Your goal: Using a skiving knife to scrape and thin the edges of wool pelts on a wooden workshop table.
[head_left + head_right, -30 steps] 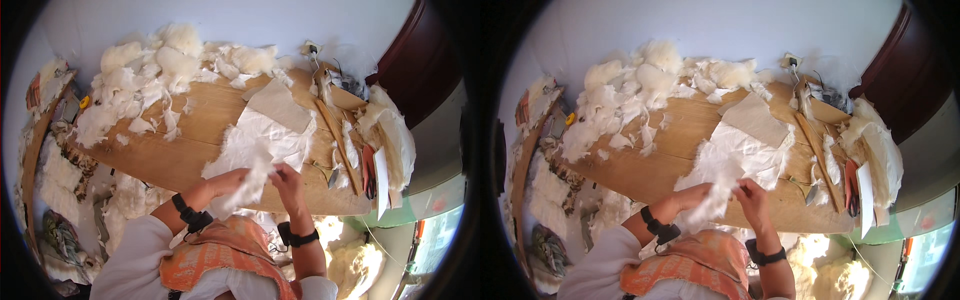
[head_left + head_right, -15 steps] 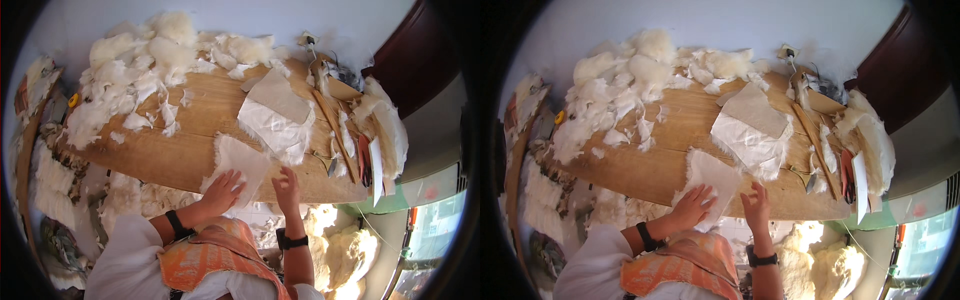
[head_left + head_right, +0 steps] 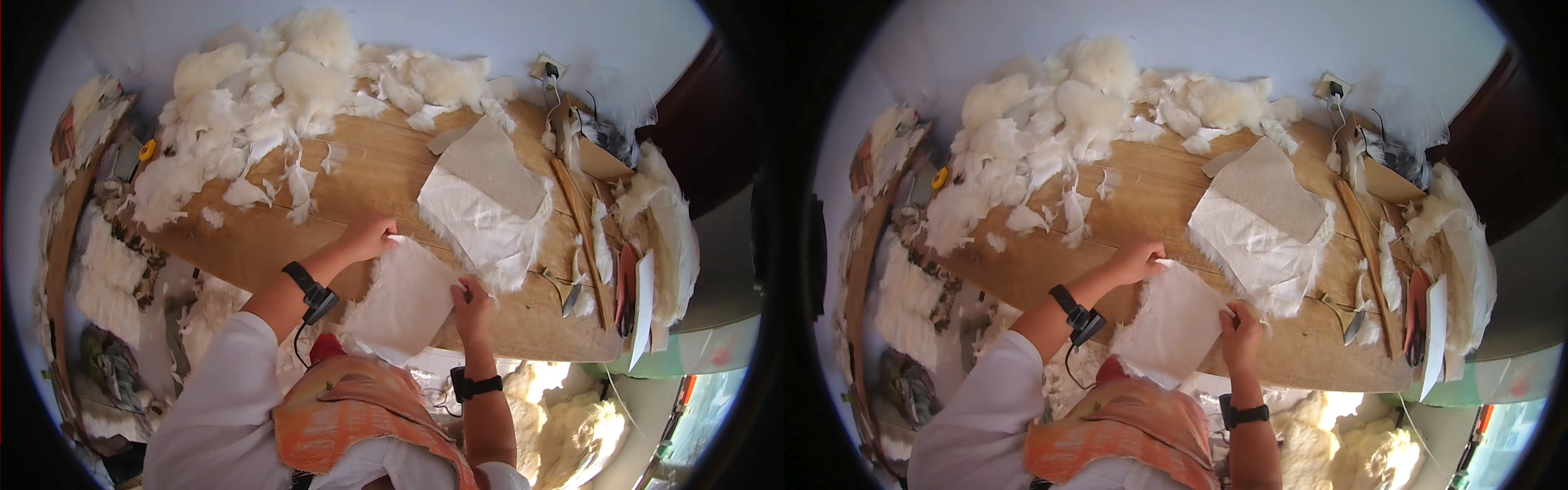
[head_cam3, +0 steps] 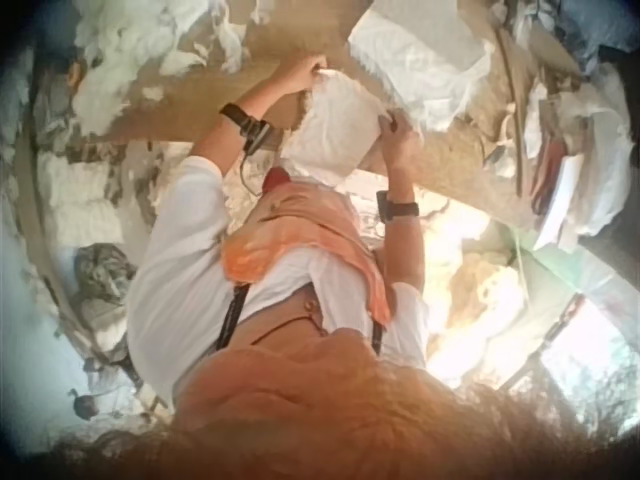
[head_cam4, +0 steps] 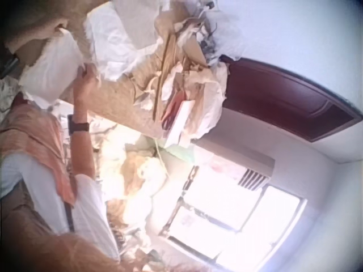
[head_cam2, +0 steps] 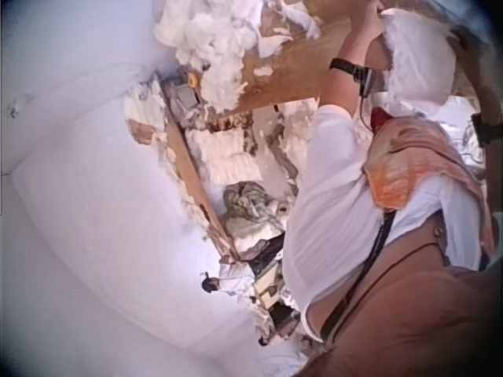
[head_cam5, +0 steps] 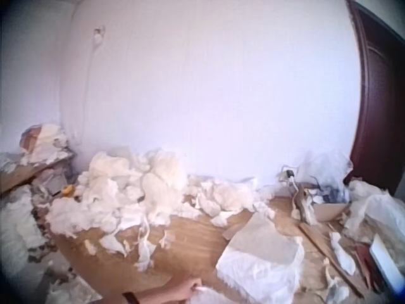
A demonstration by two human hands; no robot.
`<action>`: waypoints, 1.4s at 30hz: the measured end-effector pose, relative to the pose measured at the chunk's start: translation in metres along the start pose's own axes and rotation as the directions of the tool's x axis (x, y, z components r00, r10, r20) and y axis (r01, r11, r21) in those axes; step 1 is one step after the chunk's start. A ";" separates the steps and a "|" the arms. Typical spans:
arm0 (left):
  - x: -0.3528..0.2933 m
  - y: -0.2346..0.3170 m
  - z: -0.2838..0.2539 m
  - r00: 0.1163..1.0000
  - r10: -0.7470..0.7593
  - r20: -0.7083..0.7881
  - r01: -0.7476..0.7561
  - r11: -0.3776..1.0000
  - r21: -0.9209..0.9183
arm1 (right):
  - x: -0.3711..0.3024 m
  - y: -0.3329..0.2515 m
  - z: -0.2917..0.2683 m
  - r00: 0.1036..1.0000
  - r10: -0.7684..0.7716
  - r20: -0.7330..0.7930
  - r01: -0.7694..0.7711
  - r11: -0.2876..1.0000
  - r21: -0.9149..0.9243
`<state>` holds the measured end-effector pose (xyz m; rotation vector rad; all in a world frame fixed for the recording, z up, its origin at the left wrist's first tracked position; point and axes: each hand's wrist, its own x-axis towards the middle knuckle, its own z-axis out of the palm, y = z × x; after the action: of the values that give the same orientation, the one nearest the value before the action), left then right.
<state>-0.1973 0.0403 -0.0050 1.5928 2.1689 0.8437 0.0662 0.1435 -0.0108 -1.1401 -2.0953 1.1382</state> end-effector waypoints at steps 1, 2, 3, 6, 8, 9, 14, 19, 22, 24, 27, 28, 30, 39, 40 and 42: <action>0.000 -0.003 -0.006 0.990 -0.070 0.124 0.082 0.992 -0.099 | 0.000 -0.004 -0.001 1.000 -0.017 -0.019 0.017 1.000 0.000; -0.002 -0.007 -0.015 0.990 -0.053 0.131 0.066 0.993 -0.096 | 0.001 -0.011 -0.004 0.999 -0.048 0.011 0.048 0.998 -0.026; -0.008 -0.011 -0.024 0.970 -0.015 0.242 0.028 0.998 -0.049 | 0.001 -0.018 -0.005 0.999 0.008 0.049 -0.004 0.996 -0.084; -0.024 -0.014 -0.036 0.938 0.026 0.345 -0.018 1.000 -0.025 | 0.006 -0.050 -0.005 0.953 -0.263 -0.149 0.211 0.932 -0.296; -0.031 -0.017 -0.040 0.954 0.065 0.293 -0.052 0.997 -0.052 | 0.014 -0.073 0.008 0.941 -0.308 -0.140 0.240 0.900 -0.363; -0.032 -0.019 -0.041 0.947 0.079 0.312 -0.060 0.996 -0.070 | 0.022 -0.082 0.020 0.924 -0.364 -0.116 0.288 0.864 -0.414; -0.029 -0.031 -0.044 0.922 0.162 0.352 -0.098 0.976 -0.193 | 0.063 -0.091 0.116 0.945 -0.328 0.004 0.277 0.789 -0.548; -0.027 -0.039 -0.042 0.962 0.133 0.238 -0.059 0.954 -0.294 | 0.065 -0.073 0.138 0.961 -0.278 -0.007 0.185 0.660 -0.728; -0.022 -0.043 -0.036 0.959 0.177 0.219 -0.110 0.952 -0.285 | 0.067 -0.073 0.137 0.961 -0.276 0.010 0.191 0.641 -0.743; -0.020 -0.046 -0.033 0.951 0.196 0.238 -0.129 0.954 -0.270 | 0.069 -0.076 0.138 0.967 -0.256 0.006 0.175 0.645 -0.744; -0.016 -0.049 -0.032 0.944 0.210 0.255 -0.123 0.940 -0.319 | 0.071 -0.079 0.140 0.974 -0.229 -0.004 0.152 0.659 -0.737; -0.015 -0.050 -0.032 0.931 0.228 0.286 -0.109 0.919 -0.380 | 0.071 -0.078 0.139 0.978 -0.209 -0.019 0.130 0.674 -0.728; -0.014 -0.053 -0.034 0.909 0.259 0.328 -0.092 0.889 -0.448 | 0.071 -0.076 0.138 0.980 -0.200 -0.012 0.128 0.670 -0.731; -0.021 -0.065 -0.034 0.871 0.294 0.394 0.009 0.791 -0.611 | 0.075 -0.079 0.137 0.980 -0.197 -0.001 0.136 0.679 -0.722; -0.022 -0.065 -0.033 0.873 0.317 0.372 -0.033 0.797 -0.603 | 0.074 -0.079 0.136 0.985 -0.175 -0.005 0.116 0.672 -0.731; -0.025 -0.063 -0.034 0.872 0.355 0.337 -0.101 0.804 -0.587 | 0.072 -0.077 0.134 0.980 -0.199 -0.004 0.134 0.676 -0.724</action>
<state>-0.2560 -0.0056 -0.0205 1.5595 1.2715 0.9636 -0.1035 0.1232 -0.0147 -1.2379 -2.5954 0.1186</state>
